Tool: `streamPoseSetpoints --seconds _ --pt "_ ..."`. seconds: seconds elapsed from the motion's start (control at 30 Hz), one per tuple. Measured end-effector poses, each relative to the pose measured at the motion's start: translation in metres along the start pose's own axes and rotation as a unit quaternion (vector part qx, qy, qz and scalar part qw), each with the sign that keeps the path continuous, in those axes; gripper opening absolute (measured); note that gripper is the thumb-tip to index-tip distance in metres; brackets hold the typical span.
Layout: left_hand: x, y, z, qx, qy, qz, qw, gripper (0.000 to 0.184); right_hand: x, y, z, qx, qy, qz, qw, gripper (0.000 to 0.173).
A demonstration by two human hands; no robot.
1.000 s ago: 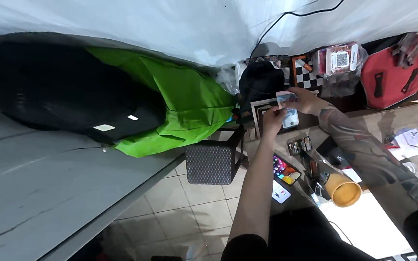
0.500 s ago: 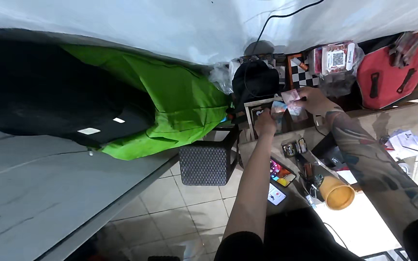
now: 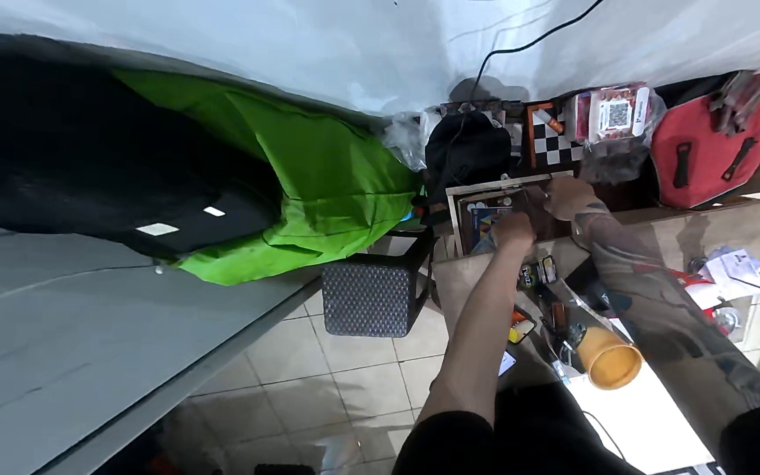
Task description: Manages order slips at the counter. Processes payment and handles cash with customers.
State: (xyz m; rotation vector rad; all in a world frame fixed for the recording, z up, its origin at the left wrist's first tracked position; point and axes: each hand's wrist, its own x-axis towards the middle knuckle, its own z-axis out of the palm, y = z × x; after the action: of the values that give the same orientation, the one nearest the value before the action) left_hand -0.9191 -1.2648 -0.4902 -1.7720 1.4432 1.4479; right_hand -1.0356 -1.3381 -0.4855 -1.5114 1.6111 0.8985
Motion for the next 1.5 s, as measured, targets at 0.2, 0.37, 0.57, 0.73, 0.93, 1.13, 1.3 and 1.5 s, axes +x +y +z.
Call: streamPoseSetpoints --seconds 0.2,0.37,0.57,0.73,0.93,1.13,1.3,1.5 --pt "-0.002 -0.006 0.003 -0.034 0.013 0.038 0.999 0.038 -0.002 -0.015 0.002 -0.032 -0.041 0.055 0.997 0.031" --pt "-0.008 -0.015 0.007 -0.062 0.03 0.094 0.993 0.034 0.034 -0.007 0.029 -0.031 -0.096 -0.022 0.995 0.047" --pt "-0.008 -0.015 0.005 -0.06 0.016 0.067 0.996 0.036 0.014 -0.01 -0.001 -0.111 -0.122 -0.04 0.985 0.048" --pt "-0.001 -0.019 0.012 -0.052 0.013 0.044 0.998 0.038 0.004 -0.003 -0.018 -0.068 0.001 -0.142 0.987 0.026" --pt "-0.037 -0.064 -0.01 -0.158 0.199 0.06 0.965 0.046 0.008 -0.041 0.003 -0.088 0.161 -0.346 0.92 0.033" --pt "-0.11 -0.192 0.022 -0.312 0.428 0.084 0.844 0.037 0.003 -0.074 0.03 -0.081 0.117 -0.243 0.959 0.079" --pt "-0.157 -0.296 0.09 -0.364 0.524 -0.009 0.77 0.036 -0.036 -0.086 0.014 -0.126 0.105 -0.262 0.951 0.047" --pt "-0.215 -0.373 0.213 -0.402 0.503 -0.163 0.748 0.04 -0.056 -0.092 0.034 -0.231 0.02 -0.241 0.942 0.033"
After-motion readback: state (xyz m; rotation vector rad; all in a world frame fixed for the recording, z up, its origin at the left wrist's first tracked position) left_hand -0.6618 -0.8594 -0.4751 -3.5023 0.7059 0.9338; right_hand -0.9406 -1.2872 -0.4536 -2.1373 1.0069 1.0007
